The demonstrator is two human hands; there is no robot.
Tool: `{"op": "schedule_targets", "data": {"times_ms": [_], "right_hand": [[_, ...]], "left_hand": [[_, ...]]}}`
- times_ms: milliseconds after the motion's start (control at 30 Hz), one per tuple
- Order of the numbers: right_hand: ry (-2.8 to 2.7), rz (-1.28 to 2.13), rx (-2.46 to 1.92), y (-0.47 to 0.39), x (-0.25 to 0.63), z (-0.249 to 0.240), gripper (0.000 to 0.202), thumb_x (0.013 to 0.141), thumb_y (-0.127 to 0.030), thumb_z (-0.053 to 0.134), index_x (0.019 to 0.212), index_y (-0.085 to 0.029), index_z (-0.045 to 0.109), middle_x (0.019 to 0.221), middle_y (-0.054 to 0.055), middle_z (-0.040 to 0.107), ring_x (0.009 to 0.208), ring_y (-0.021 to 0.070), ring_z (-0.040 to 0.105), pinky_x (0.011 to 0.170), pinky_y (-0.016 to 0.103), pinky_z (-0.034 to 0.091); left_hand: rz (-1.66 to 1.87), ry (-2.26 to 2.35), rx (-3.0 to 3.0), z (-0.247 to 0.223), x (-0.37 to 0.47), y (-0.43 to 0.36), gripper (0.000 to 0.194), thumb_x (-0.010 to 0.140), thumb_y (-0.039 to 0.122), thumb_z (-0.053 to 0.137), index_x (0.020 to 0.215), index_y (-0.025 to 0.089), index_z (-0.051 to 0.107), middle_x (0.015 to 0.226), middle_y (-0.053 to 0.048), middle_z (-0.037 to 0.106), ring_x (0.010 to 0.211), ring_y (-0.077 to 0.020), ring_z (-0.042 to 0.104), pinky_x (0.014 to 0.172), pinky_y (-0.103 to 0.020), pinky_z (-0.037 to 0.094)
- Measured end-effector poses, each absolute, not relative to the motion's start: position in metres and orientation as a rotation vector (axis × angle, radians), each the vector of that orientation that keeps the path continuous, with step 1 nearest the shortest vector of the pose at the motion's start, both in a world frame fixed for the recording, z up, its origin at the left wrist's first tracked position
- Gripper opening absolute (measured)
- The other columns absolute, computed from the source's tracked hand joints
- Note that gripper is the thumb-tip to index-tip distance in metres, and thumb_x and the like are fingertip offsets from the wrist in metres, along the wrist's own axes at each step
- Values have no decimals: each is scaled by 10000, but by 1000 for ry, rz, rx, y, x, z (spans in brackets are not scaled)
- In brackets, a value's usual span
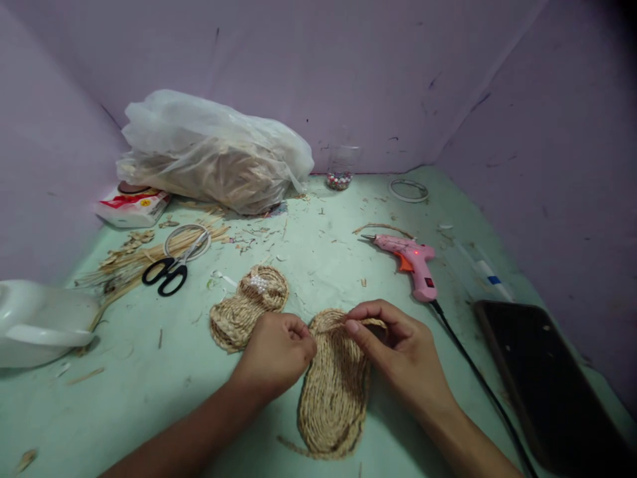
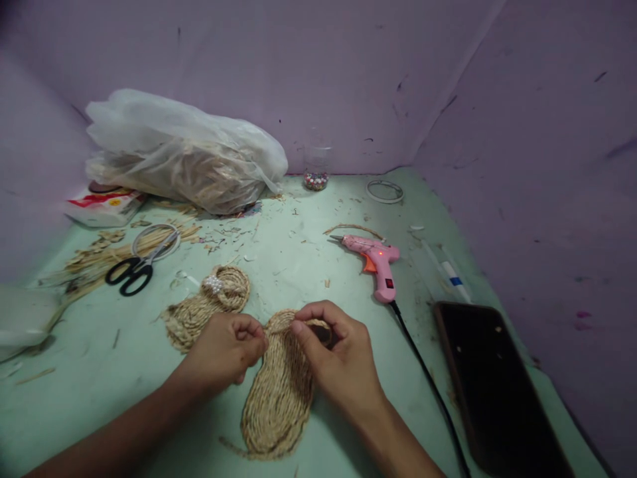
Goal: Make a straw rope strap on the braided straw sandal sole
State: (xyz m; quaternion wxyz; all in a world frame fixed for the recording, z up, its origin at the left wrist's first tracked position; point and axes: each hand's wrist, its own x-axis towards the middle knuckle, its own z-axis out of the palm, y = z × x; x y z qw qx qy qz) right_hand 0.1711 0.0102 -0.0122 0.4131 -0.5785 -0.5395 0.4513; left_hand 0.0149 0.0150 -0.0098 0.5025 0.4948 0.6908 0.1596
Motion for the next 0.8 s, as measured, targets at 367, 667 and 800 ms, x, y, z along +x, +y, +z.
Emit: {"op": "schedule_targets", "data": {"times_ms": [367, 667, 800], "right_hand": [[-1479, 1028, -1437, 6, 165, -20, 62, 726, -229, 606, 717, -171, 626, 608, 0, 641, 482, 105, 552, 442, 205, 426], [-1470, 1027, -1421, 5, 164, -20, 60, 731, -240, 608, 727, -181, 621, 608, -8, 631, 493, 102, 542, 453, 209, 430], [-1374, 1055, -1447, 8, 166, -20, 89, 722, -267, 610, 716, -179, 611, 598, -12, 616, 499, 101, 518, 467, 218, 419]], "left_hand": [[361, 1633, 1228, -7, 14, 14, 105, 659, 171, 514, 554, 159, 522, 383, 72, 421, 312, -69, 397, 371, -189, 254], [360, 1610, 1244, -5, 14, 14, 107, 664, 177, 528, 559, 161, 516, 375, 73, 427, 304, -66, 393, 362, -187, 249], [353, 1577, 1195, -6, 13, 15, 126, 682, 207, 521, 566, 159, 527, 381, 68, 427, 300, -72, 408, 340, -183, 270]]}}
